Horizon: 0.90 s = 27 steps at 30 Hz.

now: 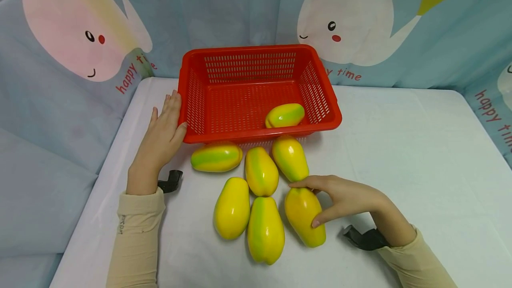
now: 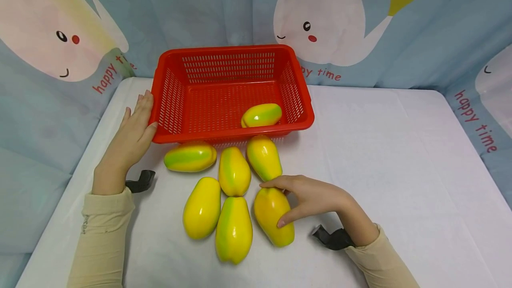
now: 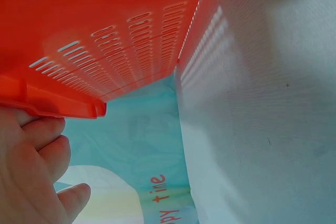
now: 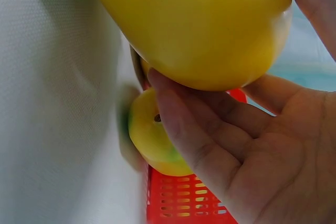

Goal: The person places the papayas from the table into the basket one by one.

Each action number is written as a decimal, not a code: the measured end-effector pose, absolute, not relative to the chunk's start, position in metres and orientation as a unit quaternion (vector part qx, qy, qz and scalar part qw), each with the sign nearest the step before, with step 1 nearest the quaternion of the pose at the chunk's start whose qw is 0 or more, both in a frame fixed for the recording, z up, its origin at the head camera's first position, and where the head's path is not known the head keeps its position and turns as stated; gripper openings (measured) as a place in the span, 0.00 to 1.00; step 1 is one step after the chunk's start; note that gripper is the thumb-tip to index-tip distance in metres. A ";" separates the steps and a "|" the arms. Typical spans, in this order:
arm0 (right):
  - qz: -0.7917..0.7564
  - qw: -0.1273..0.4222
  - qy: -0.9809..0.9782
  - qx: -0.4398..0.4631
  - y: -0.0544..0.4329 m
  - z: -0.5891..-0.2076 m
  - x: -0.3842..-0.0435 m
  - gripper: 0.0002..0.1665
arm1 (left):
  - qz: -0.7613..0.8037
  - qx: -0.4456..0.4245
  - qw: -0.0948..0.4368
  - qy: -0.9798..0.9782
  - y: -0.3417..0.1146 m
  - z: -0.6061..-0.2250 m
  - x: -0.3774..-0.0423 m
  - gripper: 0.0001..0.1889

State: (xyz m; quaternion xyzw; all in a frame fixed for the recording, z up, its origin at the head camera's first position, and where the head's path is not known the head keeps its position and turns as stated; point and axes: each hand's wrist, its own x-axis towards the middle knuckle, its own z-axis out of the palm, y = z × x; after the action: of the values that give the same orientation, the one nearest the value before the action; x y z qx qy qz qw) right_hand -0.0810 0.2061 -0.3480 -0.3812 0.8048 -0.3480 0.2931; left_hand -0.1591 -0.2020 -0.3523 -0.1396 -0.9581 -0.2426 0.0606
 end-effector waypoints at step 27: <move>-0.367 0.248 0.812 -0.379 0.209 -0.343 -0.082 0.41 | -0.247 -0.138 0.057 -0.957 -0.201 -0.351 -0.158 0.34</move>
State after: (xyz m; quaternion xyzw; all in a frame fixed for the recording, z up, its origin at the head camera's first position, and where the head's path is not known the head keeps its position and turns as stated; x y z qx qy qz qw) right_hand -0.0822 0.2092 -0.3428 -0.3794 0.8123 -0.3671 0.2480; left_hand -0.1584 -0.2014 -0.3510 -0.1380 -0.9574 -0.2470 0.0573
